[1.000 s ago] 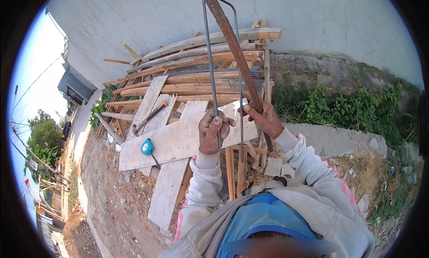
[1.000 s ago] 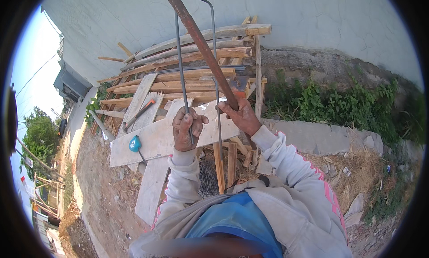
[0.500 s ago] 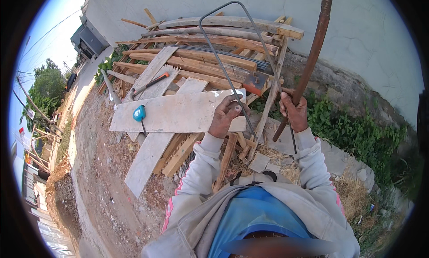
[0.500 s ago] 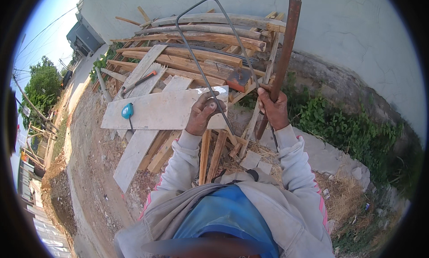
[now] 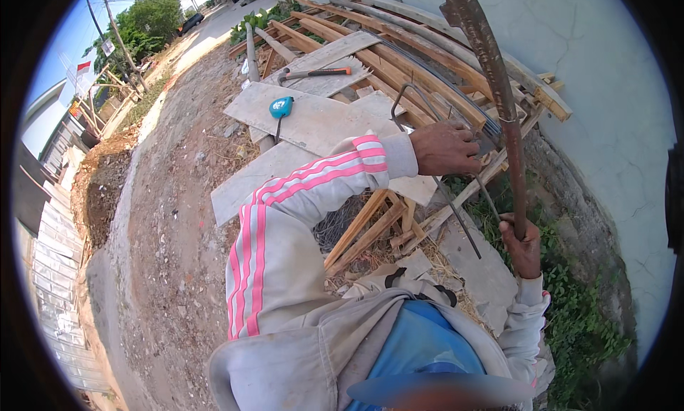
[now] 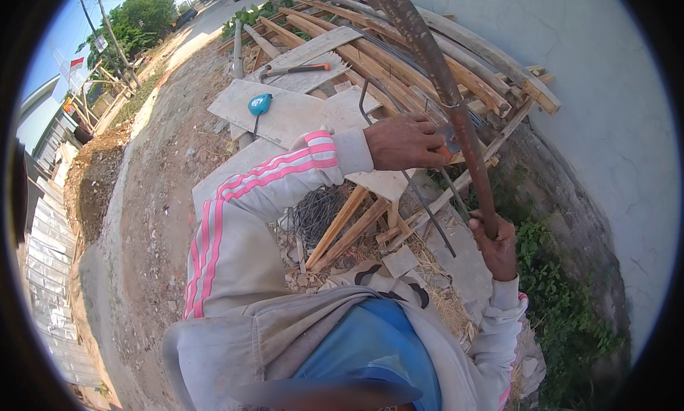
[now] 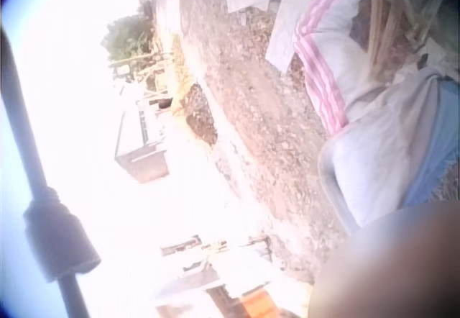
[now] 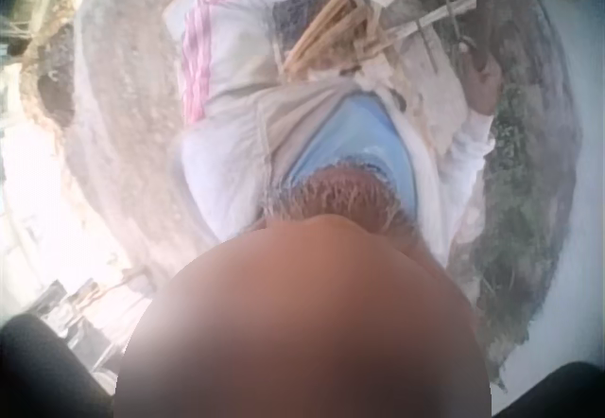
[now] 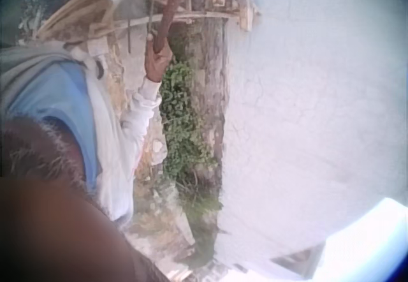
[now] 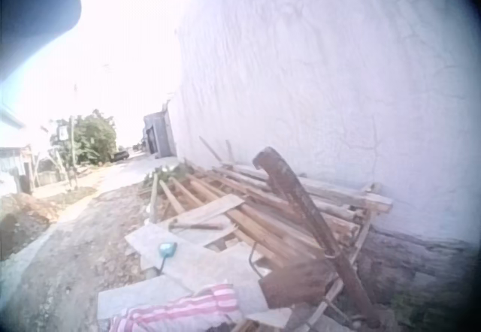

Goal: The person bends a metal reinforcement bar into a rectangular shape using a manual bending jig fixed to a wooden workbench.

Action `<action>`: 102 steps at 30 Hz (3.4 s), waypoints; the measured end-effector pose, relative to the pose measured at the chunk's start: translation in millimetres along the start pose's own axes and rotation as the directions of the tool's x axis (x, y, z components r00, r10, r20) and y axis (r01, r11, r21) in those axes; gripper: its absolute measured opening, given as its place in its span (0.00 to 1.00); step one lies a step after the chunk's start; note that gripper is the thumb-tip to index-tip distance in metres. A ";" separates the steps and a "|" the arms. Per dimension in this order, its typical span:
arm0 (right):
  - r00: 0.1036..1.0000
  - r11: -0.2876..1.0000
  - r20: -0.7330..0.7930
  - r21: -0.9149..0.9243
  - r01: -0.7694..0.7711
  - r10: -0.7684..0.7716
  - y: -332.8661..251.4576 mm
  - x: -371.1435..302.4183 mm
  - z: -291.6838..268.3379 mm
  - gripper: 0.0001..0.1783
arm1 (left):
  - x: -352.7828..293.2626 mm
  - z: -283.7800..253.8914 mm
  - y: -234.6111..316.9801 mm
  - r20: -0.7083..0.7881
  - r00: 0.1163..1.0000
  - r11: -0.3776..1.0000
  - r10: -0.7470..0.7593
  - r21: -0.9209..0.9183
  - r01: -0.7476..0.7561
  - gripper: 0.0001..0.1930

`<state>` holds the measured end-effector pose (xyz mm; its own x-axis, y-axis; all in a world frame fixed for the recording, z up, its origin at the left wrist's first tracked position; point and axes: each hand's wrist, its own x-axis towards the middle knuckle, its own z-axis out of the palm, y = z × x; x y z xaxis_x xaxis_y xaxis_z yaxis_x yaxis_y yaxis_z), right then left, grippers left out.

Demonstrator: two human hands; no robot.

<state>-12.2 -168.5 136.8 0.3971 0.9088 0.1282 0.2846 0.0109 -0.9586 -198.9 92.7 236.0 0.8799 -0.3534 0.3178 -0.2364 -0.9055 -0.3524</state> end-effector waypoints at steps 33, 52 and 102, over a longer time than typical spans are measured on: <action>0.902 0.487 0.287 -0.767 0.417 -0.322 -12.0 242.8 304.0 0.14 | -377.5 -103.3 10.2 -0.308 -0.513 0.206 -0.801 -0.947 0.246 0.18; 0.749 0.693 -0.270 0.285 0.662 -0.604 -220.7 297.0 72.6 0.19 | -35.8 0.9 -96.3 -0.224 0.132 0.201 -0.966 -0.965 -0.170 0.21; 0.776 0.659 -0.016 0.517 0.546 -0.630 -108.3 498.5 57.2 0.16 | 114.9 -1.4 -96.1 -0.375 0.131 0.396 -0.918 -0.842 0.367 0.23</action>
<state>105.0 307.2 290.0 0.1428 0.6918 0.7078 -0.0468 0.7191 -0.6933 -75.6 138.8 307.6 0.1774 0.6969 0.6948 -0.1182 -0.6858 0.7181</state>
